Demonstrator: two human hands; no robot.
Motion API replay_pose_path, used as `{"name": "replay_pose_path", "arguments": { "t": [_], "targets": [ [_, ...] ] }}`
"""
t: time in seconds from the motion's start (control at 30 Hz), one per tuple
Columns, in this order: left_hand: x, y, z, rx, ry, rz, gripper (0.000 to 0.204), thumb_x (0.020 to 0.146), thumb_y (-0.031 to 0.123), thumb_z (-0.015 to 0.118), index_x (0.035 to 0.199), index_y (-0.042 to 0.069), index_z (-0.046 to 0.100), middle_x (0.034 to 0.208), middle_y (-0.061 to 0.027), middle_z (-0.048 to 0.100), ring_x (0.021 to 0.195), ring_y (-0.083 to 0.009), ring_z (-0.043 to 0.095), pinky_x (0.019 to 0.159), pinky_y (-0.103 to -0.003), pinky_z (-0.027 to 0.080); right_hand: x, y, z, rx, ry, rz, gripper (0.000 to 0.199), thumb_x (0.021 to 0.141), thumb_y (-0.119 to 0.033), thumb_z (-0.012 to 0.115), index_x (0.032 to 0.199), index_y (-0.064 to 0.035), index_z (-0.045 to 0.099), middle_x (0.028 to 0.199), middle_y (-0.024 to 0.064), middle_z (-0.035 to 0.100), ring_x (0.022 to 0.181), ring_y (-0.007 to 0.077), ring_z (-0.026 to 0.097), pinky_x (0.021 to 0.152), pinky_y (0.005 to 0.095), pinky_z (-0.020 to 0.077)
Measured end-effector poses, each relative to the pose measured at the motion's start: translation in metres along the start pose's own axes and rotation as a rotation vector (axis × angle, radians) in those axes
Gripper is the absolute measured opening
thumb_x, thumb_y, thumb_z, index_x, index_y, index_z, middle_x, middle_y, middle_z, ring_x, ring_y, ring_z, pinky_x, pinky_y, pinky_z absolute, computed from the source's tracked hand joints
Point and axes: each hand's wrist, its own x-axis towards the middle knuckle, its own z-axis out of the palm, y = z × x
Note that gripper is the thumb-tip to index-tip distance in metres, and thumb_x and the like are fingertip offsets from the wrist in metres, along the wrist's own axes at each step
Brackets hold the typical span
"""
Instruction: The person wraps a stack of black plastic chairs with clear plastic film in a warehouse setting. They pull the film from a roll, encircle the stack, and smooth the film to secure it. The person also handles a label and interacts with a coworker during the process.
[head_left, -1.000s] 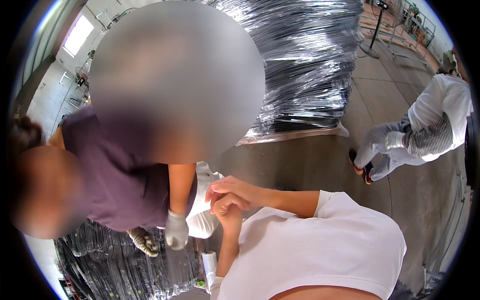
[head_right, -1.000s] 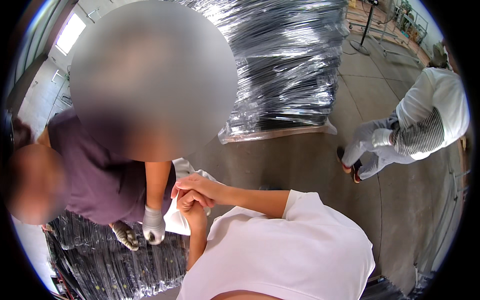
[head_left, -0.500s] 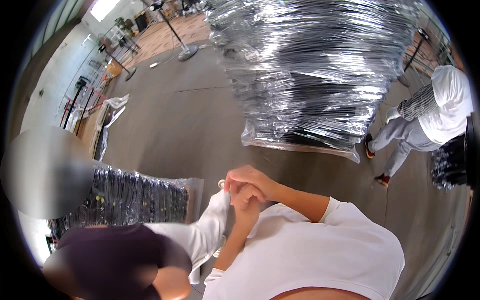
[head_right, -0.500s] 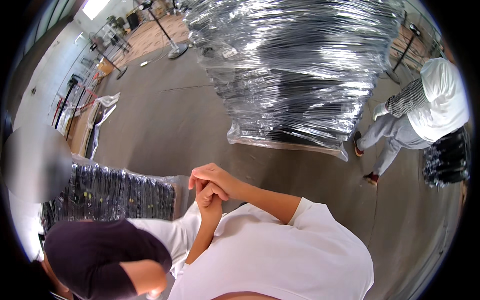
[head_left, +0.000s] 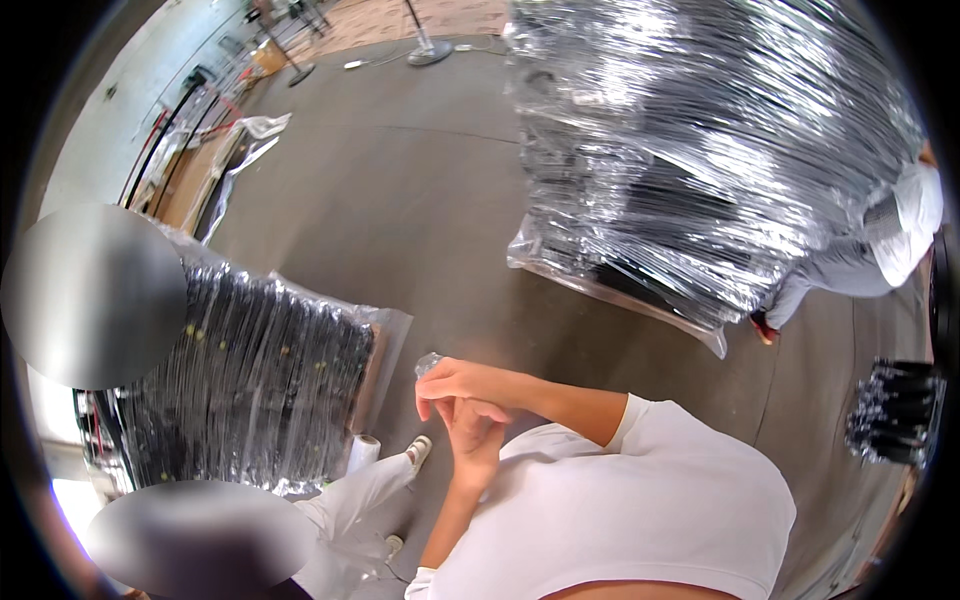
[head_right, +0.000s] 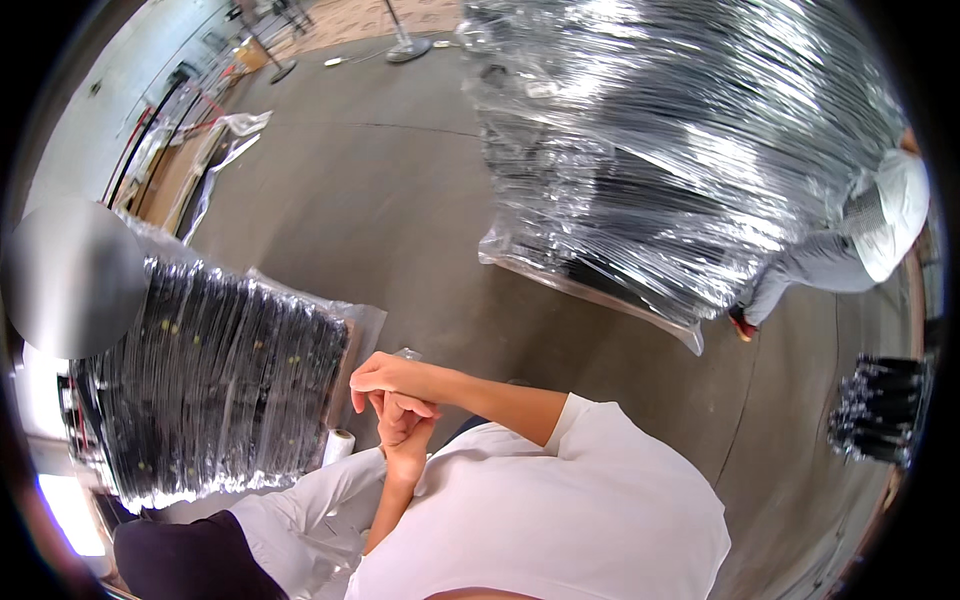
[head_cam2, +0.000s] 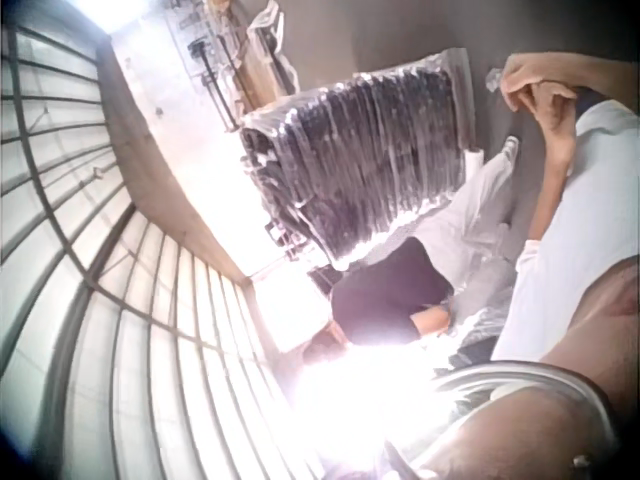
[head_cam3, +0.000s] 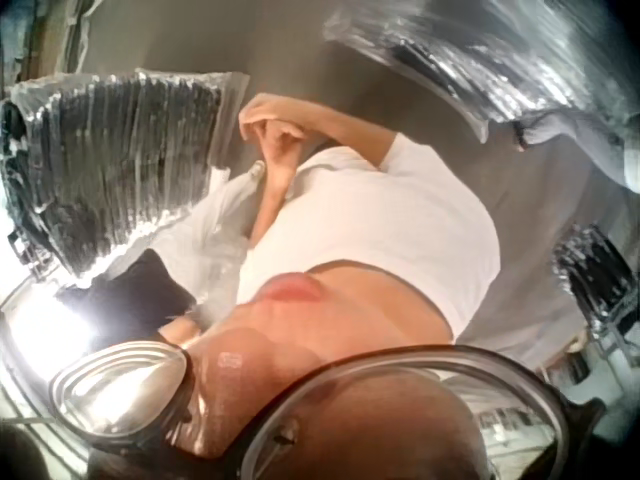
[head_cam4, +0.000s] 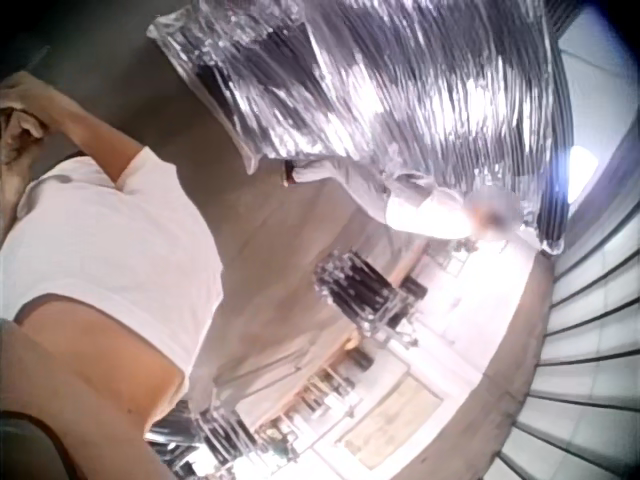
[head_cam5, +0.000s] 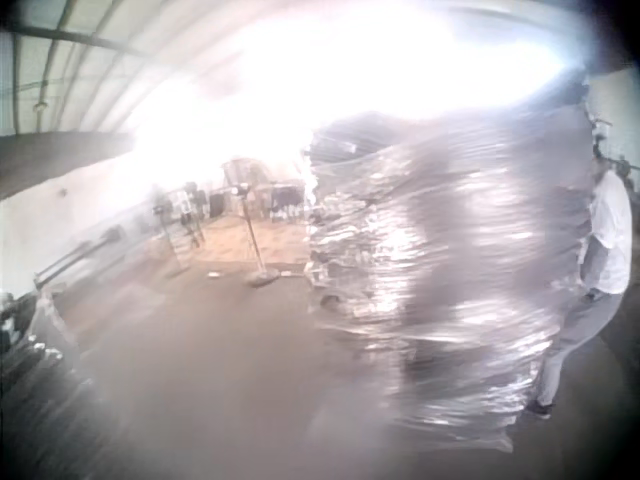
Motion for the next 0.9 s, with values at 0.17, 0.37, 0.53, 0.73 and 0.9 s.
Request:
{"name": "replay_pose_path", "arguments": {
  "t": [0.17,0.37,0.53,0.73,0.9],
  "targets": [
    [-0.004,0.014,-0.041,0.239,0.043,0.285,0.031,0.065,-0.016,0.044,0.084,0.007,0.052,0.096,-0.0066,0.047,0.091,-0.0197,0.048,0.08,-0.03,0.041,0.046,-0.011,0.03,-0.071,-0.135,-0.006,0.036,0.085,-0.032,0.045,0.079,-0.0006,0.061,0.062,0.0111,0.056,0.057,0.0135,0.053,0.052,0.0279,0.042],
    [-0.035,0.031,-0.1,0.26,0.172,0.228,0.03,0.068,-0.018,0.049,0.083,0.008,0.051,0.095,-0.0055,0.045,0.095,-0.0203,0.044,0.077,-0.031,0.04,0.104,-0.007,0.09,-0.045,-0.212,0.094,0.037,0.088,-0.031,0.044,0.078,0.0017,0.059,0.053,0.0081,0.053,0.049,0.0159,0.056,0.049,0.0256,0.0451],
    [-0.09,0.041,-0.163,0.295,0.364,0.256,0.027,0.068,-0.017,0.052,0.08,0.007,0.052,0.09,-0.0042,0.047,0.089,-0.0195,0.046,0.073,-0.032,0.04,0.154,0.009,0.172,-0.039,-0.348,0.101,0.035,0.089,-0.028,0.044,0.078,0.0015,0.058,0.053,0.0067,0.051,0.049,0.0145,0.056,0.049,0.0258,0.048],
    [-0.157,0.05,-0.238,0.332,0.62,0.174,0.023,0.068,-0.018,0.052,0.069,0.005,0.052,0.079,-0.0011,0.052,0.081,-0.0157,0.05,0.068,-0.028,0.04,0.212,0.044,0.264,-0.041,-0.483,0.134,0.035,0.091,-0.028,0.042,0.081,0.0018,0.058,0.057,0.0088,0.056,0.053,0.0151,0.058,0.053,0.0247,0.0484],
    [-0.2,0.06,-0.316,0.456,0.753,0.131,0.023,0.065,-0.018,0.05,0.068,0.004,0.058,0.077,-0.0039,0.056,0.082,-0.0193,0.052,0.067,-0.029,0.042,0.274,0.069,0.333,0.0,-0.542,0.174,0.035,0.092,-0.028,0.043,0.082,0.0012,0.058,0.064,0.0123,0.061,0.059,0.0159,0.061,0.054,0.0235,0.0472]
  ]
}}
